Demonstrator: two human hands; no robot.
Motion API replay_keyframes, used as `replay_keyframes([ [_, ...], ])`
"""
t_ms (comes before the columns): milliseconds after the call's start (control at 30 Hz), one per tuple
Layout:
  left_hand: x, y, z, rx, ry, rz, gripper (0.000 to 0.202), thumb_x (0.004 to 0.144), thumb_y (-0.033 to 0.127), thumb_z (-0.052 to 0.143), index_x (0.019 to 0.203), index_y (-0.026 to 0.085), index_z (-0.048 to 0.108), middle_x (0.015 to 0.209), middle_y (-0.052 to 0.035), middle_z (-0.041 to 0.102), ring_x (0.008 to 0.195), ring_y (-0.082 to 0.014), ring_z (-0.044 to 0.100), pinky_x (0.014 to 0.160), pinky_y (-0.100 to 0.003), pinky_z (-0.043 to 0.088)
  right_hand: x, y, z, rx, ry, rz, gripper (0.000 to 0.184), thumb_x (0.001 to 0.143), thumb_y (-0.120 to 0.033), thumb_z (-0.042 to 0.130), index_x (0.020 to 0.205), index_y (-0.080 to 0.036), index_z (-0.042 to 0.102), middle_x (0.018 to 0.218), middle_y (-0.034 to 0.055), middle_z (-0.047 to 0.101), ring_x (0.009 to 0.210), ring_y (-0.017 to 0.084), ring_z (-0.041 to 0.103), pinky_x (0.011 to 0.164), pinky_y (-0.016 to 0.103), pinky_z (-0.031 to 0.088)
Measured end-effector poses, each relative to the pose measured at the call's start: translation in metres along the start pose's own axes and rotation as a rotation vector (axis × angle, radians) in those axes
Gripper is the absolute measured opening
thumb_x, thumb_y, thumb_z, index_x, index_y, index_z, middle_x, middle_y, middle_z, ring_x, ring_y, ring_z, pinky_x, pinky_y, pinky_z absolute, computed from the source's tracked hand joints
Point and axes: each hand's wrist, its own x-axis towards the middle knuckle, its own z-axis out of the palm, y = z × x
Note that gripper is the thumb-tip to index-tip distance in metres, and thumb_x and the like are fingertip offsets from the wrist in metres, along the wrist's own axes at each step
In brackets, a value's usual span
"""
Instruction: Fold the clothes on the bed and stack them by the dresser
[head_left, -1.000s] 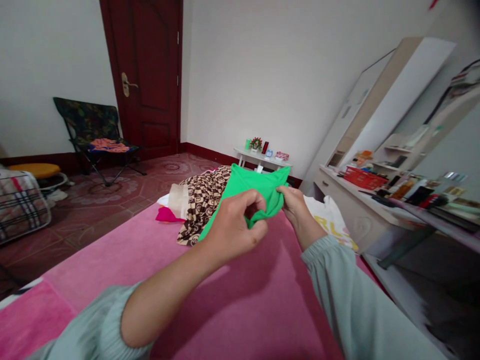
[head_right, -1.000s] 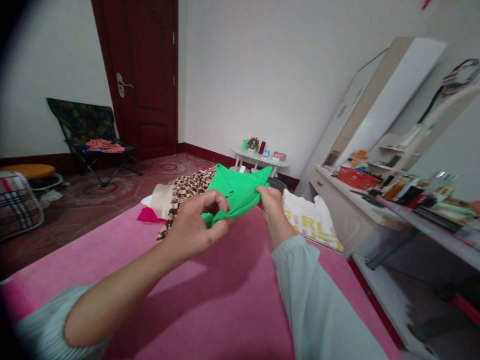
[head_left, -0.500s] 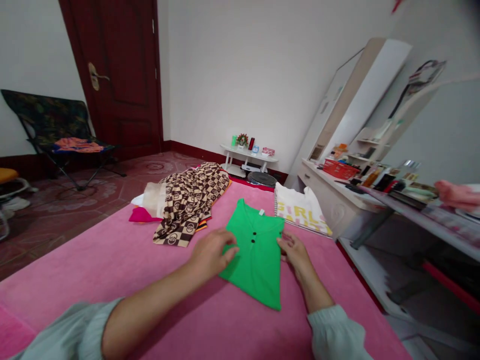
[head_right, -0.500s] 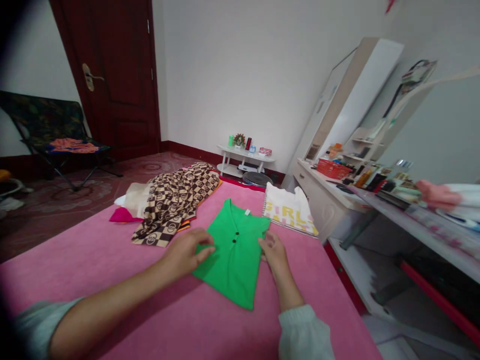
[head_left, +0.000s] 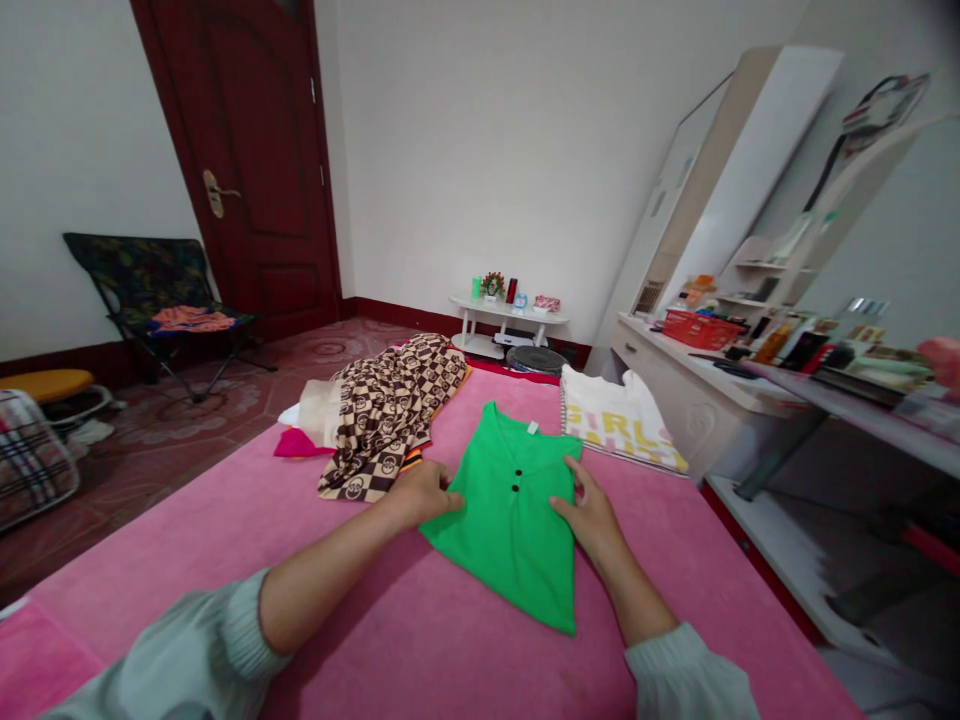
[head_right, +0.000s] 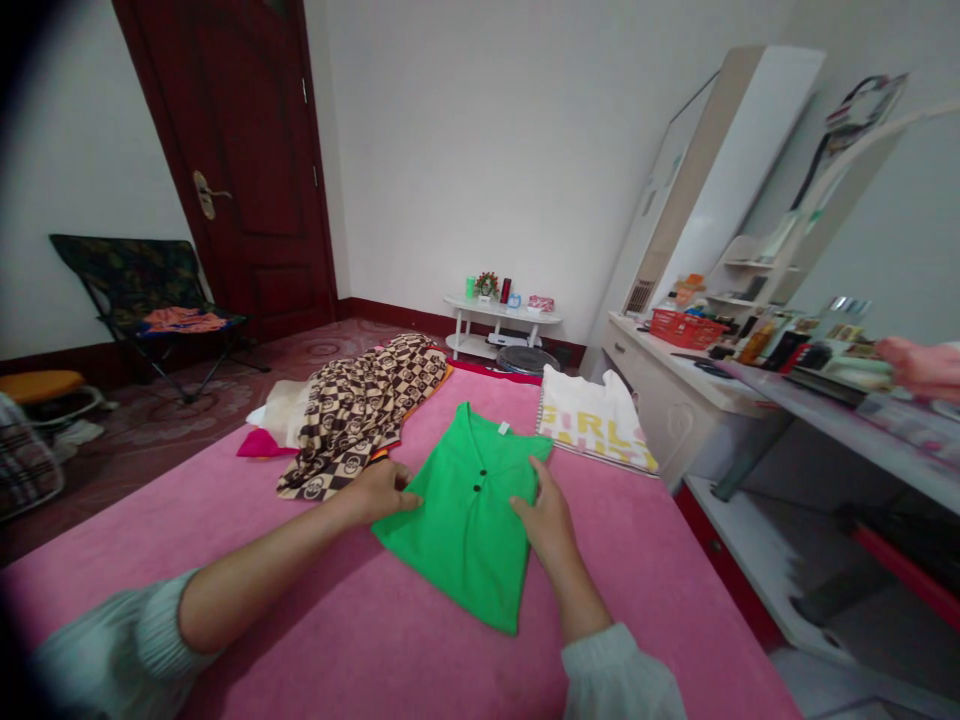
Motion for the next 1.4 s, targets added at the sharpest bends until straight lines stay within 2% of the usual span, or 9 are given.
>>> replay_keyframes([
  [267,0.008,0.085,0.000,-0.105,0.113,0.502,0.015,0.064,0.020,0.060,0.079,0.017,0.061,0.088,-0.0015,0.062,0.084,-0.0168,0.056,0.077,-0.024,0.044,-0.001,-0.021,0.000,-0.071,0.098,0.007,0.049,0.073,-0.053,0.059,0.107,-0.018,0.065,0.110,0.0099,0.068,0.109,0.028,0.058,0.091,0.041,0.048],
  [433,-0.006,0.130,0.030,0.021,-0.302,0.648,0.030,0.068,0.041,0.067,0.088,0.018,0.068,0.083,-0.0034,0.065,0.079,-0.0191,0.058,0.074,-0.027,0.046,-0.004,-0.034,-0.006,0.048,0.060,0.048,0.052,0.078,-0.063,0.050,0.087,-0.015,0.068,0.090,0.0081,0.071,0.090,0.026,0.063,0.080,0.038,0.050],
  [567,-0.011,0.130,0.049,-0.223,-0.489,0.740,0.042,0.069,0.054,0.068,0.086,0.015,0.072,0.080,-0.0032,0.068,0.077,-0.0178,0.060,0.072,-0.025,0.046,-0.006,-0.030,-0.005,0.118,0.045,0.053,0.038,0.065,-0.043,0.069,0.090,-0.014,0.067,0.087,0.0083,0.072,0.078,0.024,0.065,0.074,0.037,0.052],
  [733,0.029,0.095,0.051,-0.484,-0.046,0.524,0.032,0.089,0.035,0.045,0.086,0.013,0.068,0.081,-0.0039,0.068,0.076,-0.0162,0.061,0.069,-0.024,0.046,-0.011,-0.037,0.003,0.157,0.129,0.025,0.048,0.063,-0.028,0.065,0.108,-0.015,0.066,0.111,0.0102,0.069,0.099,0.026,0.063,0.090,0.041,0.049],
  [833,0.056,0.062,0.050,-0.200,0.261,0.377,0.026,0.083,0.025,0.054,0.105,0.017,0.064,0.109,-0.0087,0.063,0.104,-0.0215,0.055,0.091,-0.032,0.042,-0.013,-0.048,-0.001,0.076,0.264,0.011,0.056,0.068,-0.031,0.060,0.122,-0.015,0.060,0.125,0.0108,0.061,0.112,0.026,0.058,0.097,0.043,0.044],
  [900,0.066,0.044,0.052,-0.001,0.307,0.288,0.034,0.081,0.026,0.057,0.113,0.018,0.061,0.121,-0.0116,0.056,0.114,-0.0244,0.048,0.099,-0.036,0.037,-0.006,-0.056,-0.012,-0.038,0.341,-0.040,0.059,0.070,-0.033,0.059,0.125,-0.014,0.058,0.129,0.0113,0.059,0.117,0.026,0.055,0.101,0.043,0.041],
  [1000,0.070,0.032,0.058,0.118,0.294,0.253,0.032,0.085,0.030,0.052,0.114,0.019,0.060,0.124,-0.0121,0.053,0.116,-0.0254,0.045,0.098,-0.038,0.036,0.027,-0.072,-0.043,-0.281,0.406,-0.185,0.058,0.070,-0.032,0.057,0.124,-0.012,0.059,0.126,0.0120,0.060,0.116,0.027,0.055,0.103,0.043,0.039],
  [1167,0.068,0.037,0.063,0.149,0.311,0.257,0.031,0.087,0.028,0.047,0.114,0.019,0.058,0.126,-0.0126,0.051,0.116,-0.0259,0.044,0.099,-0.040,0.034,0.136,-0.097,-0.098,-0.684,0.341,-0.371,0.056,0.068,-0.021,0.051,0.123,-0.014,0.061,0.120,0.0091,0.064,0.109,0.026,0.059,0.099,0.040,0.042],
  [1400,0.072,0.037,0.062,0.151,0.303,0.248,0.033,0.087,0.028,0.045,0.117,0.018,0.057,0.129,-0.0131,0.050,0.119,-0.0268,0.042,0.101,-0.041,0.032,0.253,-0.067,-0.121,-1.090,0.322,-0.181,0.056,0.069,-0.017,0.054,0.125,-0.017,0.059,0.118,0.0122,0.065,0.106,0.031,0.060,0.092,0.042,0.044],
])
